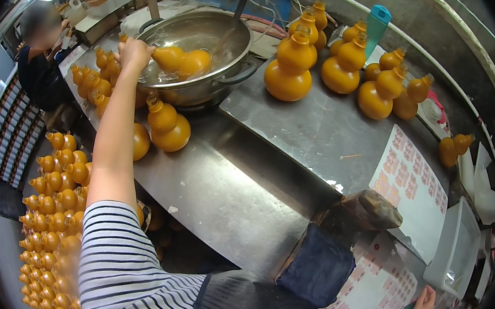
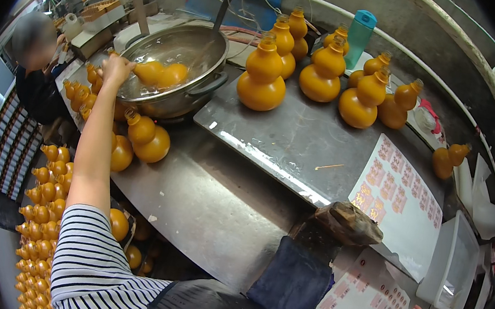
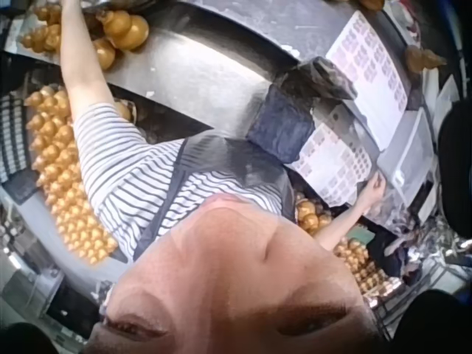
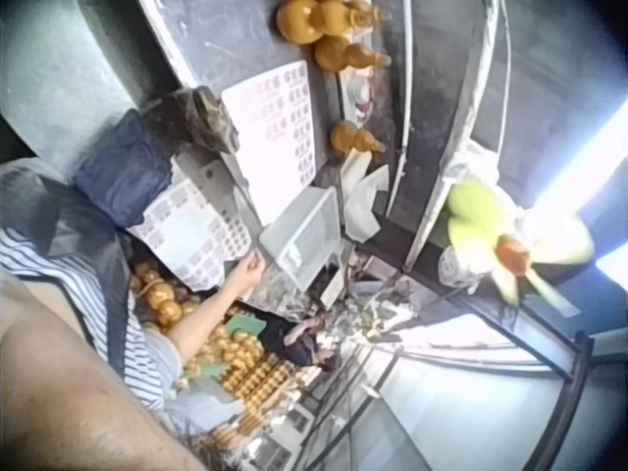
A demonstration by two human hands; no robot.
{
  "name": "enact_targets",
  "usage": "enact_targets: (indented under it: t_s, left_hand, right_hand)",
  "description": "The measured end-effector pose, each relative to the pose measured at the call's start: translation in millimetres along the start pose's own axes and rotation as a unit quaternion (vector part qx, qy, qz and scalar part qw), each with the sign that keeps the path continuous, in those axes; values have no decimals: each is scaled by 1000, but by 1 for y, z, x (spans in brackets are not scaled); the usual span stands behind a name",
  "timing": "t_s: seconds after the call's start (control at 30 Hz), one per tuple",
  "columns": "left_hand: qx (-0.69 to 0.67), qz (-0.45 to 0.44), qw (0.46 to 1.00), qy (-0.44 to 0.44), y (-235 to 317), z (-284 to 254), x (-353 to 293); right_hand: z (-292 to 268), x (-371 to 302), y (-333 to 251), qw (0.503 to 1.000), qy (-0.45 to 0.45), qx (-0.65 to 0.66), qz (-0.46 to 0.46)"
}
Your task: The person repeatedly picks up small yellow gourds from a metal table, applies a small circular sticker to the surface, and uses a green plastic card to smooth the sticker. The person then places the labeled gourd into a metal bowl of water and repeats the process with a new gourd.
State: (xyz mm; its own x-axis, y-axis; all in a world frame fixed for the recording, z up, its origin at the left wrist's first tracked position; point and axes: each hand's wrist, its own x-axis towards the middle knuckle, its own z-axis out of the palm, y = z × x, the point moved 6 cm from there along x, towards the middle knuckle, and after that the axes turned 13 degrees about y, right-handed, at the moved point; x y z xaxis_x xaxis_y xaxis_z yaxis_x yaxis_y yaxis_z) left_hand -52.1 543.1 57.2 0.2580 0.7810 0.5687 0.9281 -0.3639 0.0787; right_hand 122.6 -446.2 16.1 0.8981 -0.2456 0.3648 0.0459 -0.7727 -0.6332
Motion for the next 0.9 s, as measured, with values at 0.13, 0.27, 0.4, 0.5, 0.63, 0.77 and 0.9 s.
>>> enact_targets:
  t_s: [0.13,0.27,0.4,0.5,0.63,0.77,0.9]
  left_hand:
    - [-42,109,984,136,30,-62,-10]
    - [-94,188,966,148,61,-72,-33]
    - [-127,324,927,139,86,-53,-51]
    - [15,350,928,127,59,4,-21]
    - [51,360,930,51,49,16,5]
    - [127,375,913,96,93,-44,-46]
    - [17,372,902,217,52,-13,7]
  right_hand:
    - [-3,-3,-1,1000,19,6,-5]
    - [-1,-13,5,999,29,16,2]
    - [-8,-35,5,998,27,-19,47]
    - [-13,-53,-26,999,6,3,40]
    - [-20,-80,-27,996,21,52,68]
    - [-18,-127,22,992,2,54,114]
    - [10,-150,10,992,-87,-79,40]
